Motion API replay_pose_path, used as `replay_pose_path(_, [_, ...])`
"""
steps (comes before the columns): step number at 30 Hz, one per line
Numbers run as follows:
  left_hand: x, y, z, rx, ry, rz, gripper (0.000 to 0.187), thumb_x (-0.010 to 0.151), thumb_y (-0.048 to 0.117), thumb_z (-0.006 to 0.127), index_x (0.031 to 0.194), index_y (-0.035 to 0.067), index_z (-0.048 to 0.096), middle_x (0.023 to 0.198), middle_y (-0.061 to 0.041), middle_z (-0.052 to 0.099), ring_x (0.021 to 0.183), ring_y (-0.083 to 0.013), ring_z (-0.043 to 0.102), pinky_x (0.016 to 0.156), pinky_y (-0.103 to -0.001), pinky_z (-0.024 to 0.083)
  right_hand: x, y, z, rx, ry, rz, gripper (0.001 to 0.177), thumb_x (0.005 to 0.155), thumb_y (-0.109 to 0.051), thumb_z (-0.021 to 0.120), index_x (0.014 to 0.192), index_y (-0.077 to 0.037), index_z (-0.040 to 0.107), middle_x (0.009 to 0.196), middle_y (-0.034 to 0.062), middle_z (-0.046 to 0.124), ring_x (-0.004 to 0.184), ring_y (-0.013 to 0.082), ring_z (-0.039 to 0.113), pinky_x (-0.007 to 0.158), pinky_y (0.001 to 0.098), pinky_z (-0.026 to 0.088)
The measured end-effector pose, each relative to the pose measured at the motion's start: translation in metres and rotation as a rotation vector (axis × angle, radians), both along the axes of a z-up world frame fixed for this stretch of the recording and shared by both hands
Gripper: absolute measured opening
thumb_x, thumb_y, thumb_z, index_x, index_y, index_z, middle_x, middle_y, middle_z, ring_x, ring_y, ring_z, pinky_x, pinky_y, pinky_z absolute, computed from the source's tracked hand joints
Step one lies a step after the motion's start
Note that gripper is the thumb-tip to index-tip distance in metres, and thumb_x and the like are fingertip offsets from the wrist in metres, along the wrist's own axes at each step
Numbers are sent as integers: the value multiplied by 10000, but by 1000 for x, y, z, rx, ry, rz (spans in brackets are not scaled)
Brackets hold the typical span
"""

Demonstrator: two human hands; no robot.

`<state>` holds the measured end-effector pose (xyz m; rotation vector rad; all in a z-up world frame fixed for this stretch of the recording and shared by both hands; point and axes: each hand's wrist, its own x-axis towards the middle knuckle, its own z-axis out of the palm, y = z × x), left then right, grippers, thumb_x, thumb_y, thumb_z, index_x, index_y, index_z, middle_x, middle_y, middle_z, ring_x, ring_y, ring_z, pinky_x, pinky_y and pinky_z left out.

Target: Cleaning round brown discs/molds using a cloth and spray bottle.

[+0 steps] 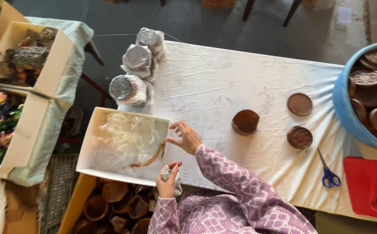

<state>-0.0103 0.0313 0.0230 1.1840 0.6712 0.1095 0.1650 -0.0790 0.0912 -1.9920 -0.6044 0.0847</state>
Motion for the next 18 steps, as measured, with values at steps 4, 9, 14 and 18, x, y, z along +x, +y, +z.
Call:
replay_pose_path(4, [16, -13, -2, -23, 12, -102, 239, 907, 95, 735, 1122, -9, 720, 1055, -139, 801, 713, -78, 654, 574, -229, 533, -36, -79, -36, 177, 276, -105, 351, 902, -280, 771, 1143, -58, 647, 1105, 61, 669, 942, 152, 708, 782, 304, 618])
replay_pose_path(9, [40, -40, -41, 0, -12, -338, 171, 911, 89, 710, 1060, 8, 729, 1087, -122, 795, 721, -81, 634, 590, -246, 564, -110, -236, -73, 288, 611, -513, 231, 924, -235, 738, 1058, -47, 746, 904, 38, 751, 804, 110, 718, 739, 267, 610])
replay_pose_path(14, [76, -106, -22, 20, 26, -515, 157, 918, 85, 683, 1055, 20, 724, 1074, -124, 793, 765, -76, 676, 603, -251, 572, -184, -382, -122, 545, 547, -1040, 188, 927, -158, 723, 1059, -24, 725, 913, 52, 736, 785, 128, 695, 736, 281, 607])
replay_pose_path(18, [95, -174, -13, -9, -29, -637, 157, 962, 92, 664, 1078, 16, 737, 1094, -114, 793, 701, -90, 613, 616, -248, 539, -218, -430, -148, 641, 503, -1138, 211, 953, -154, 724, 1090, 6, 731, 920, 65, 737, 799, 128, 691, 741, 279, 593])
